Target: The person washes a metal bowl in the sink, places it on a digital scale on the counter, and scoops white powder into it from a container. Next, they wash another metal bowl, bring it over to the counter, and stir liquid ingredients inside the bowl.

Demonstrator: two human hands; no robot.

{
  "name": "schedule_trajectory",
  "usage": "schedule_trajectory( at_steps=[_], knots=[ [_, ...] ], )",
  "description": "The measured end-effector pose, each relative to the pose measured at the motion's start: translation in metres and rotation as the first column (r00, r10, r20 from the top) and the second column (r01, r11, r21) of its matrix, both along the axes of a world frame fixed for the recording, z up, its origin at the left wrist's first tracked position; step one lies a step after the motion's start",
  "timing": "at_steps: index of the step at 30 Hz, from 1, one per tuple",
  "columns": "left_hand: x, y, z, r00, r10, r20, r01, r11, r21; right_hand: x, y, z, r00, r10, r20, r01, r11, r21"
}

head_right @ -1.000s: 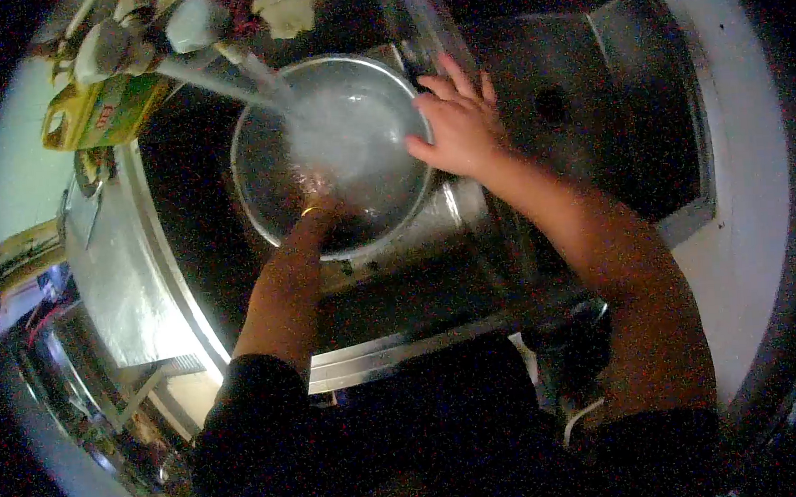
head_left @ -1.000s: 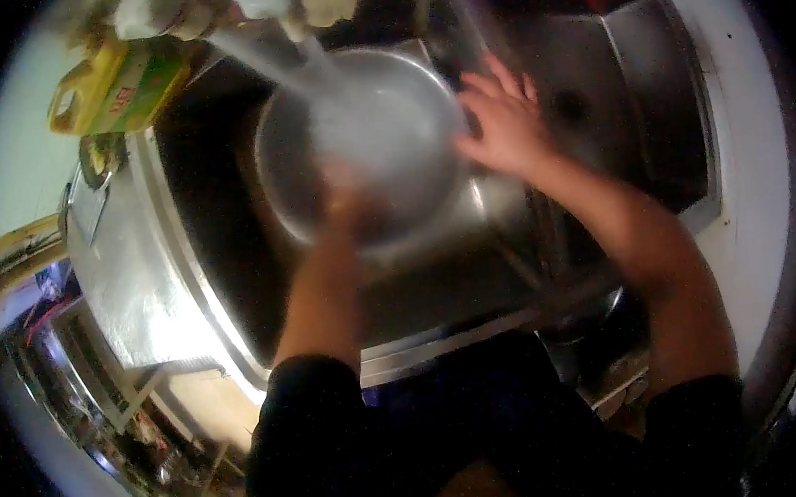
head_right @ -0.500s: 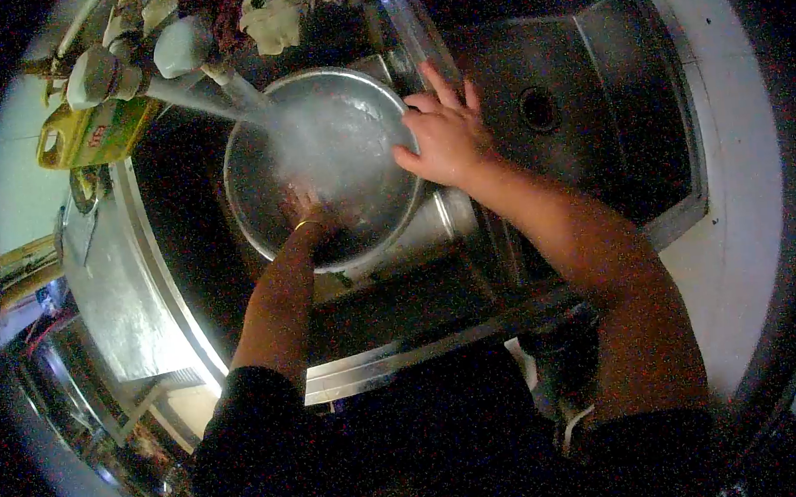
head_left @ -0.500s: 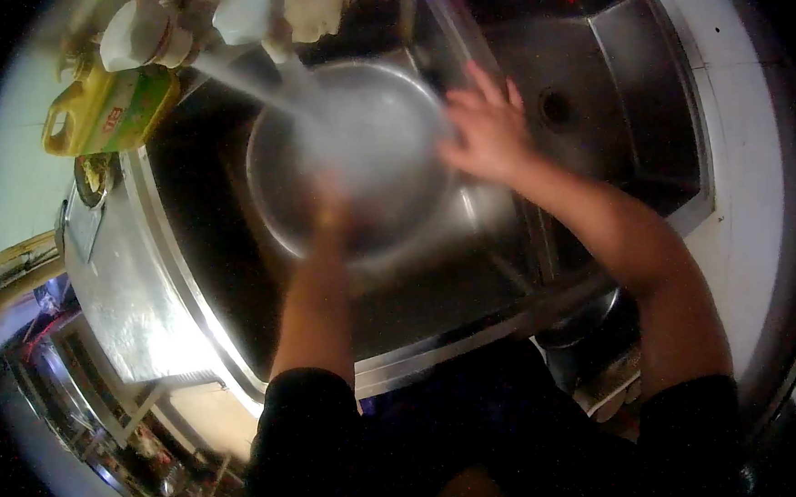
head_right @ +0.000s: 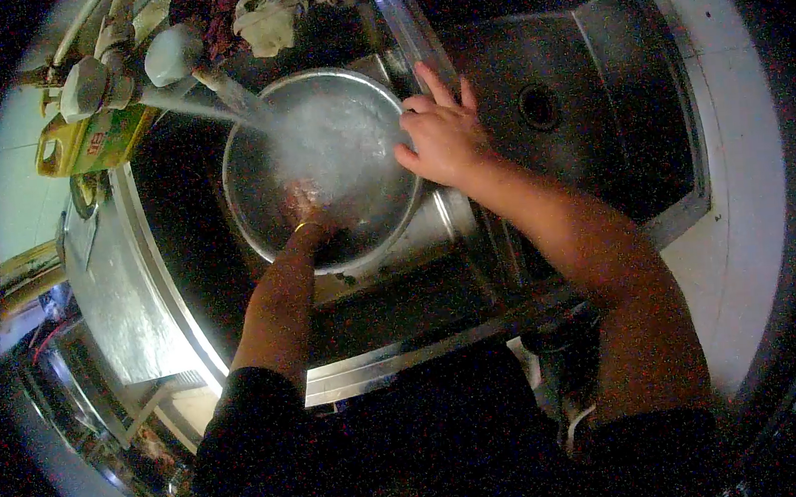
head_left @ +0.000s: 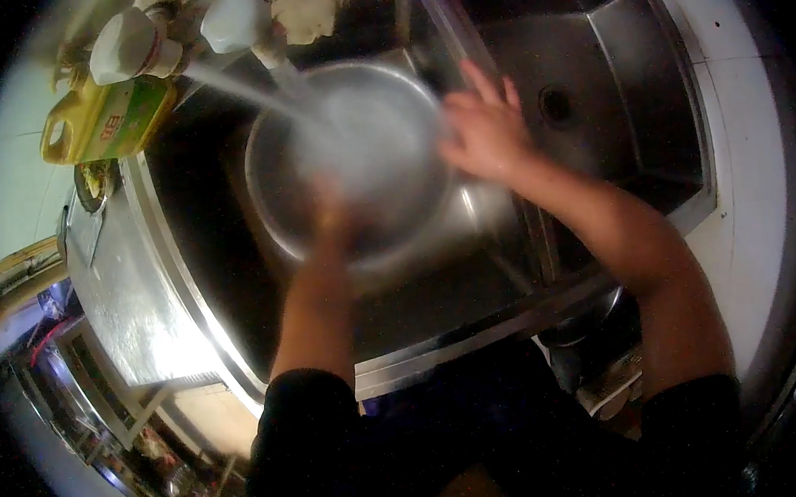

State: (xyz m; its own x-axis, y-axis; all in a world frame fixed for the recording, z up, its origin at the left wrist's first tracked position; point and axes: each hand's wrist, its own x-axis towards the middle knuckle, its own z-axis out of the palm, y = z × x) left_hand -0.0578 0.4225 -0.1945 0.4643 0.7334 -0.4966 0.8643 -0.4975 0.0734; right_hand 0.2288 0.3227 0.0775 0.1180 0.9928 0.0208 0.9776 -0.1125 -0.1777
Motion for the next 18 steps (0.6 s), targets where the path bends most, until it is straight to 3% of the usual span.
schedule_trajectory(
  at_steps=[11,14,18],
  knots=[
    [-0.007,-0.006,-0.018,0.999,-0.016,0.029,0.014,0.998,0.065,-0.001,0.001,-0.002,1.0,-0.009,-0.013,0.009,0.999,0.034],
    [-0.023,-0.008,-0.041,0.996,-0.05,0.075,0.038,0.988,0.149,0.001,0.003,-0.001,1.0,-0.012,-0.013,0.012,0.999,0.038],
    [-0.061,-0.009,-0.086,0.961,-0.215,0.176,0.153,0.938,0.311,0.0,0.006,-0.004,1.0,-0.018,-0.007,0.018,0.998,0.066]
  ],
)
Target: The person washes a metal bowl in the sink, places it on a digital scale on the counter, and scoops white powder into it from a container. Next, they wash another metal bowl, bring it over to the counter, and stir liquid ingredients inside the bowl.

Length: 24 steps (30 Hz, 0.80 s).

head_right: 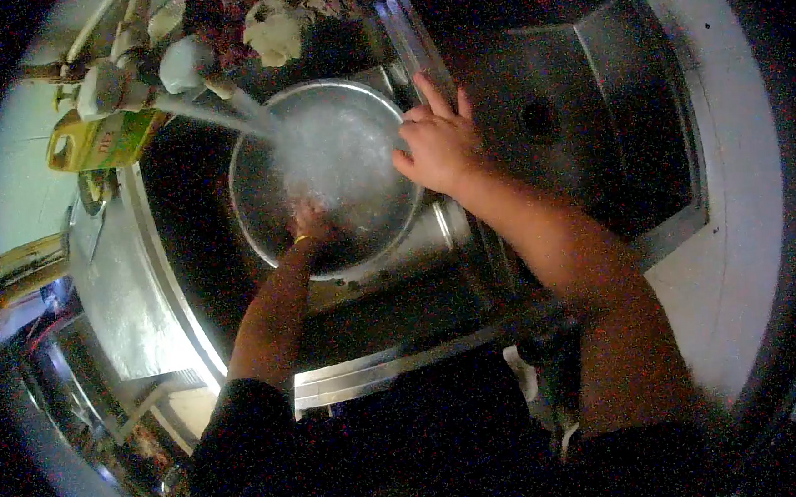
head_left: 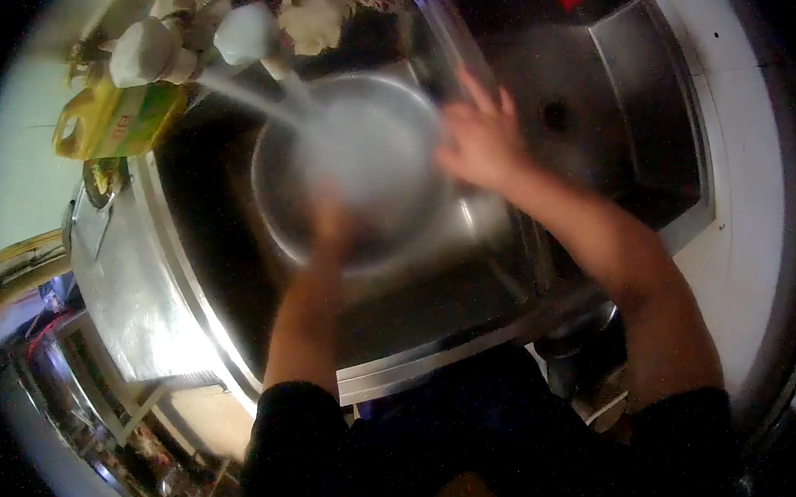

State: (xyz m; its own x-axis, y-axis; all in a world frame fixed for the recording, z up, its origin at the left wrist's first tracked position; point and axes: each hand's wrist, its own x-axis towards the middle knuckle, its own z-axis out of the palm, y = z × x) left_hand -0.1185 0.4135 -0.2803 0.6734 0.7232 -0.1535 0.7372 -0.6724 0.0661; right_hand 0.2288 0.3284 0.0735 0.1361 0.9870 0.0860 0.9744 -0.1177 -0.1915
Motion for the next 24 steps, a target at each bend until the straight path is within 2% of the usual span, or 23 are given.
schedule_trajectory(
  at_steps=[2,4,5,6,7,9,10,11,12,13,14,15,16,18,20,21,24],
  knots=[
    [-0.005,0.008,0.017,0.987,-0.114,-0.114,0.093,0.981,-0.171,-0.003,0.001,0.003,1.0,-0.014,0.001,0.014,0.999,-0.033],
    [0.037,0.012,0.109,0.887,-0.211,-0.411,-0.044,0.847,-0.529,-0.004,0.002,0.002,1.0,-0.025,-0.01,0.024,0.998,-0.061],
    [0.032,0.013,0.13,0.985,-0.012,-0.17,-0.119,0.664,-0.738,-0.004,0.002,0.002,0.999,-0.023,-0.021,0.022,0.998,-0.064],
    [0.021,0.01,0.147,0.968,0.248,0.034,-0.08,0.435,-0.897,-0.005,0.002,0.005,0.999,-0.028,-0.02,0.027,0.997,-0.075],
    [0.013,0.012,0.164,0.837,0.521,0.165,0.064,0.208,-0.976,-0.005,0.0,0.008,0.999,-0.034,-0.019,0.032,0.996,-0.084],
    [0.001,0.061,0.206,0.849,0.403,0.343,0.027,0.615,-0.788,-0.004,0.001,0.004,0.999,-0.053,-0.006,0.053,0.993,-0.106],
    [0.016,0.068,0.263,0.714,0.415,0.564,0.055,0.769,-0.636,-0.003,0.002,0.0,0.999,-0.051,-0.01,0.05,0.997,-0.067],
    [0.031,0.074,0.322,0.559,0.332,0.76,0.012,0.913,-0.408,-0.003,0.002,-0.005,0.999,-0.049,-0.014,0.049,0.998,-0.031],
    [0.047,0.081,0.382,0.44,0.197,0.876,-0.102,0.98,-0.17,-0.004,0.001,-0.009,0.999,-0.048,-0.019,0.048,0.999,-0.002],
    [0.053,0.089,0.42,0.167,0.247,0.954,-0.007,0.968,-0.25,-0.005,0.002,-0.009,0.998,-0.057,0.008,0.058,0.998,-0.032],
    [0.06,0.081,0.488,0.345,0.015,0.939,-0.023,1.0,-0.007,-0.004,0.001,-0.004,0.998,-0.056,0.0,0.056,0.997,-0.052],
    [0.063,0.088,0.523,0.548,-0.104,0.83,-0.096,0.978,0.186,-0.003,0.001,-0.002,0.999,-0.051,-0.006,0.05,0.996,-0.074],
    [0.066,0.098,0.551,0.726,-0.373,0.579,0.045,0.865,0.5,-0.004,0.002,0.0,0.999,-0.043,-0.009,0.042,0.994,-0.098],
    [0.076,0.117,0.59,0.874,-0.456,0.165,0.316,0.794,0.519,-0.006,0.0,0.005,0.995,-0.056,0.082,0.067,0.987,-0.146],
    [0.086,0.124,0.606,0.956,-0.29,-0.044,0.287,0.896,0.34,-0.006,-0.002,0.011,0.994,-0.06,0.088,0.068,0.994,-0.084],
    [0.09,0.124,0.614,0.963,-0.215,-0.16,0.251,0.935,0.253,-0.006,-0.001,0.024,0.995,-0.044,0.088,0.06,0.979,-0.193],
    [0.113,0.102,0.629,0.931,-0.007,-0.365,0.128,0.943,0.307,-0.004,0.002,0.013,0.994,-0.092,-0.056,0.085,0.99,-0.111]
  ],
)
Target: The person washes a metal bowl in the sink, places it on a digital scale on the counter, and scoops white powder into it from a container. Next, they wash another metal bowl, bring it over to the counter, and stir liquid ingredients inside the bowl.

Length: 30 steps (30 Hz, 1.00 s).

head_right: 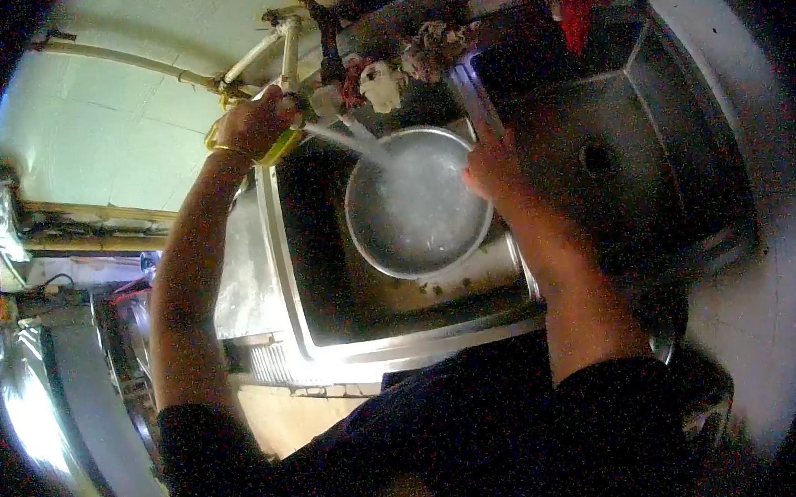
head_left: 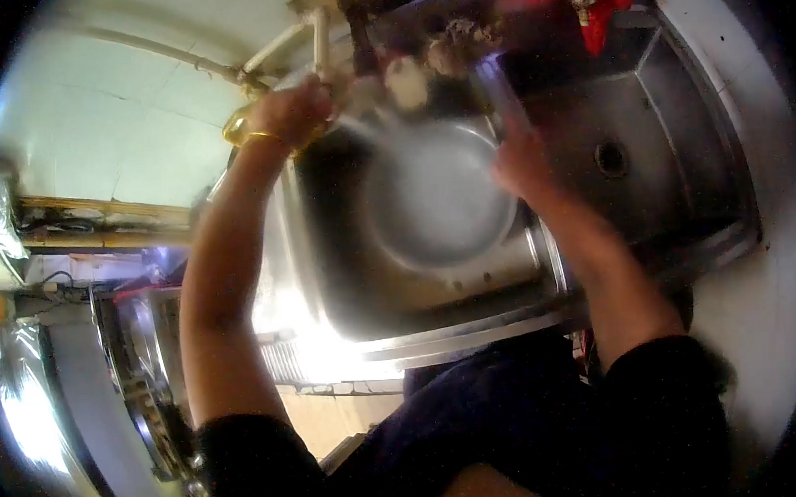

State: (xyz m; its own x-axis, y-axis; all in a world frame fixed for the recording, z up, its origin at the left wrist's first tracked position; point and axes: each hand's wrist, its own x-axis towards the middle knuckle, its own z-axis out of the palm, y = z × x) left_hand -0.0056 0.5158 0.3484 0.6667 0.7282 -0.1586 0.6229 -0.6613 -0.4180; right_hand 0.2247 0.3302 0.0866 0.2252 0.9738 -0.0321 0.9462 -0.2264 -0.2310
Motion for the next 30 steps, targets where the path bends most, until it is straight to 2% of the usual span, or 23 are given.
schedule_trajectory(
  at_steps=[1,4,5,6,8,9,11,12,14,16,17,18,19,21,23,24,25,28,29,30],
  knots=[
    [0.003,-0.002,0.002,0.993,0.096,0.065,-0.095,0.995,-0.013,0.0,-0.001,-0.001,0.999,-0.026,-0.022,0.026,1.0,0.012],
    [0.014,-0.016,0.014,0.997,-0.021,-0.069,0.024,0.998,0.055,0.001,-0.005,0.004,0.999,-0.053,0.013,0.052,0.996,0.076],
    [0.014,0.0,0.004,0.976,0.212,0.059,-0.211,0.977,-0.021,0.001,-0.006,0.003,0.996,-0.029,0.089,0.019,0.993,0.117],
    [0.005,0.007,-0.005,0.972,0.165,0.168,-0.158,0.986,-0.053,0.001,-0.006,0.003,0.986,-0.008,0.165,-0.018,0.988,0.155],
    [-0.018,0.022,-0.023,0.923,0.076,0.378,-0.04,0.994,-0.103,0.0,-0.004,0.005,0.989,0.031,0.147,-0.036,0.999,0.026],
    [-0.032,0.031,-0.035,0.86,0.033,0.509,0.05,0.988,-0.148,0.001,-0.003,0.005,0.989,0.05,0.136,-0.045,0.998,-0.041],
    [-0.061,0.034,-0.056,0.673,-0.01,0.74,0.24,0.949,-0.205,0.002,-0.005,-0.003,0.995,0.068,0.075,-0.07,0.997,0.015],
    [-0.069,0.021,-0.058,0.744,-0.038,0.667,0.161,0.979,-0.123,0.003,-0.007,-0.004,0.996,0.078,0.046,-0.08,0.996,0.041],
    [-0.111,0.02,-0.106,0.801,0.121,0.587,-0.033,0.987,-0.158,0.001,-0.007,0.007,0.997,0.062,0.038,-0.061,0.997,-0.049],
    [-0.166,0.013,-0.149,0.935,0.275,0.225,-0.226,0.949,-0.22,0.0,-0.005,0.007,0.998,0.043,0.043,-0.04,0.996,-0.074],
    [-0.201,0.004,-0.171,0.94,0.3,0.159,-0.263,0.939,-0.221,-0.002,-0.002,0.0,0.998,0.033,0.05,-0.03,0.998,-0.052],
    [-0.226,-0.007,-0.187,0.94,0.327,0.097,-0.3,0.928,-0.219,-0.002,0.001,-0.004,0.998,0.026,0.06,-0.025,0.999,-0.027],
    [-0.23,-0.022,-0.192,0.888,0.455,0.067,-0.426,0.869,-0.254,-0.001,0.001,-0.003,0.999,0.014,0.047,-0.012,0.999,-0.044],
    [-0.238,-0.05,-0.196,0.72,0.694,-0.013,-0.664,0.682,-0.306,-0.001,0.002,0.0,1.0,0.01,0.017,-0.009,0.997,-0.075],
    [-0.275,-0.058,-0.247,0.668,0.695,0.266,-0.598,0.714,-0.364,-0.002,0.003,-0.002,0.999,0.017,0.041,-0.014,0.997,-0.081],
    [-0.278,-0.066,-0.25,0.616,0.677,0.402,-0.563,0.736,-0.376,-0.004,0.004,0.0,0.998,0.019,0.054,-0.015,0.996,-0.083],
    [-0.275,-0.07,-0.254,0.577,0.721,0.383,-0.607,0.693,-0.389,-0.005,0.005,0.001,0.998,0.023,0.065,-0.017,0.996,-0.09],
    [-0.261,-0.08,-0.251,0.579,0.719,0.384,-0.689,0.684,-0.242,-0.011,0.005,0.012,0.995,0.025,0.096,-0.014,0.994,-0.111],
    [-0.262,-0.082,-0.253,0.6,0.644,0.474,-0.643,0.741,-0.192,-0.013,0.006,0.014,0.995,0.027,0.097,-0.016,0.993,-0.113],
    [-0.261,-0.082,-0.255,0.59,0.665,0.459,-0.667,0.721,-0.188,-0.014,0.007,0.016,0.995,0.028,0.099,-0.016,0.993,-0.115]
  ],
)
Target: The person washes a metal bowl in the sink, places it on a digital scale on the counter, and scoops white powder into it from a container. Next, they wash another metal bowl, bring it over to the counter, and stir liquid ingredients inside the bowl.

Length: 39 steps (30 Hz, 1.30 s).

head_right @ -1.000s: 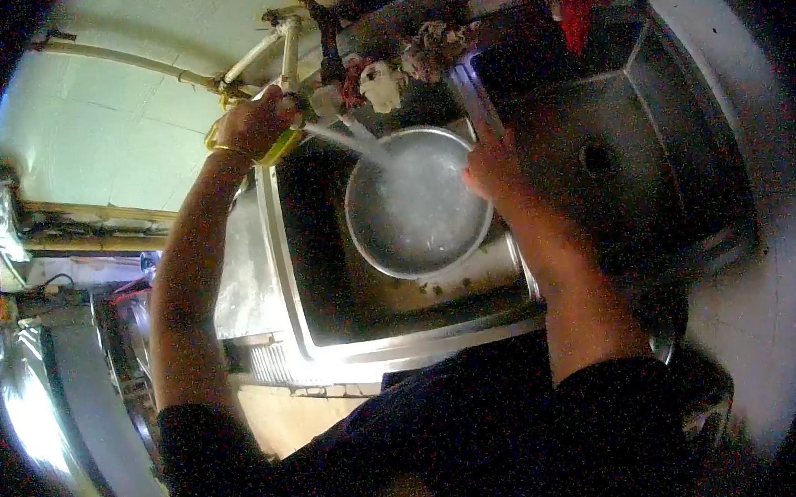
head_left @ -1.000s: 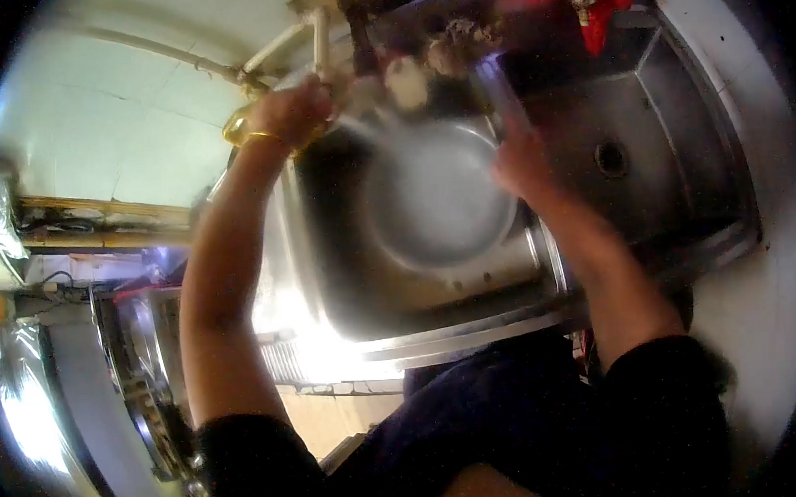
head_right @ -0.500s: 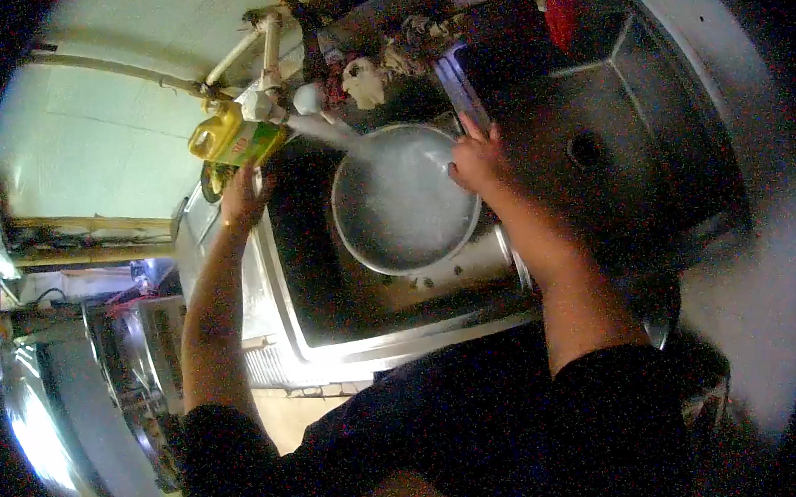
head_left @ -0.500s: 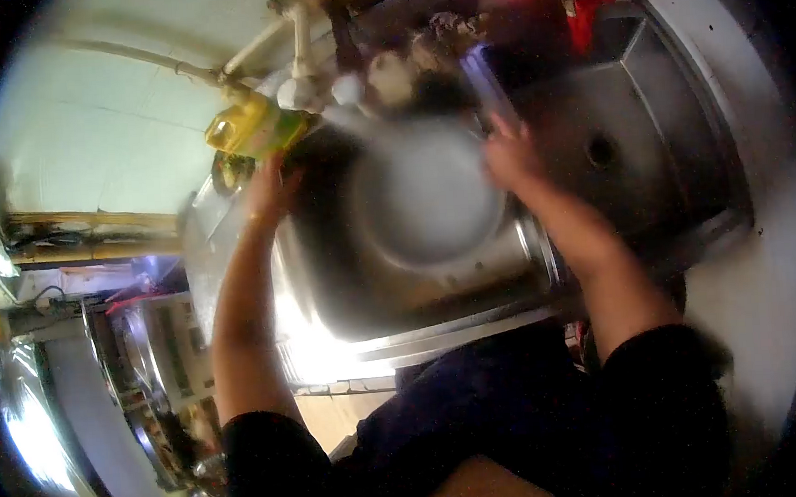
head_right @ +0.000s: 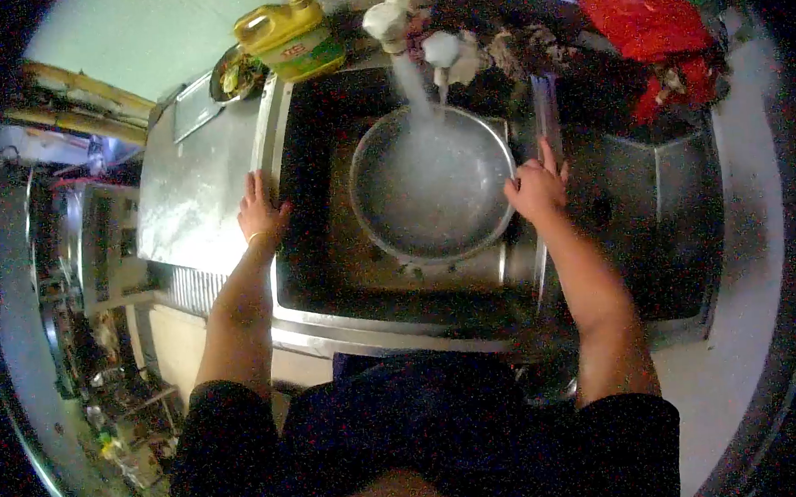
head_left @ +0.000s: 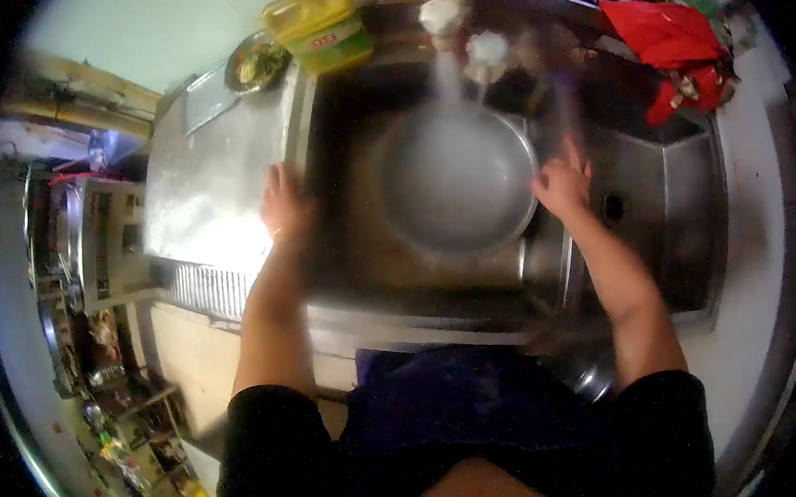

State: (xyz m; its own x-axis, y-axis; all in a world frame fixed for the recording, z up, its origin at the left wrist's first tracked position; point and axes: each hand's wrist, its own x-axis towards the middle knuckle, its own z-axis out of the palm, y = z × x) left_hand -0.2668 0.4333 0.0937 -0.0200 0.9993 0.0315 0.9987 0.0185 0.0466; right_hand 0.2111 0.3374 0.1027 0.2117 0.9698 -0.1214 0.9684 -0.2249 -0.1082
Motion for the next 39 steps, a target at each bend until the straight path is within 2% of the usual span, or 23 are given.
schedule_trajectory(
  at_steps=[4,5,6,8,10,12,15,18,21,24,26,28,29,39],
  knots=[
    [0.011,0.005,0.003,0.999,0.054,-0.008,-0.054,0.998,-0.021,0.001,-0.002,-0.009,0.999,0.025,0.027,-0.028,0.99,0.135],
    [0.008,0.006,0.004,0.998,0.062,-0.005,-0.062,0.998,-0.023,0.008,0.001,-0.022,0.995,0.036,0.088,-0.047,0.991,0.126],
    [0.01,0.009,0.006,0.995,0.086,-0.043,-0.088,0.995,-0.053,0.004,0.001,-0.016,0.996,0.035,0.081,-0.044,0.993,0.112],
    [0.006,0.009,-0.008,0.995,0.086,-0.049,-0.086,0.996,0.005,0.002,0.001,-0.015,0.996,0.043,0.082,-0.051,0.994,0.099],
    [0.011,0.011,0.005,0.992,0.123,0.004,-0.122,0.988,-0.093,0.01,0.001,-0.026,0.987,0.104,0.121,-0.121,0.982,0.144],
    [0.01,0.012,0.005,0.991,0.131,0.013,-0.129,0.986,-0.105,0.0,0.003,-0.016,0.993,0.047,0.111,-0.057,0.994,0.091],
    [0.009,0.013,0.001,0.991,0.126,0.031,-0.125,0.991,-0.052,0.002,0.002,-0.021,0.984,0.106,0.146,-0.128,0.98,0.154],
    [0.01,0.012,0.008,0.991,0.119,0.059,-0.115,0.991,-0.066,0.004,0.002,-0.019,0.982,0.109,0.151,-0.124,0.988,0.096],
    [0.013,0.016,0.017,0.982,0.169,0.084,-0.155,0.976,-0.153,0.003,0.004,-0.019,0.972,0.095,0.214,-0.101,0.995,0.018],
    [0.012,0.013,0.007,0.991,0.112,0.077,-0.11,0.994,-0.026,0.003,0.002,-0.018,0.982,0.078,0.171,-0.084,0.996,0.031],
    [0.012,0.014,0.005,0.992,0.118,0.046,-0.117,0.993,-0.025,0.002,0.003,-0.015,0.982,0.061,0.178,-0.061,0.998,-0.007],
    [0.01,0.014,-0.005,0.993,0.121,0.0,-0.121,0.993,-0.001,0.003,0.002,-0.021,0.981,0.067,0.179,-0.079,0.995,0.06],
    [0.015,0.012,0.008,0.991,0.129,0.027,-0.129,0.992,-0.016,0.002,0.002,-0.02,0.98,0.067,0.189,-0.081,0.995,0.066],
    [0.015,0.013,0.004,0.992,0.122,0.02,-0.123,0.992,0.012,0.0,0.003,-0.017,0.981,0.053,0.186,-0.061,0.997,0.036]
  ],
)
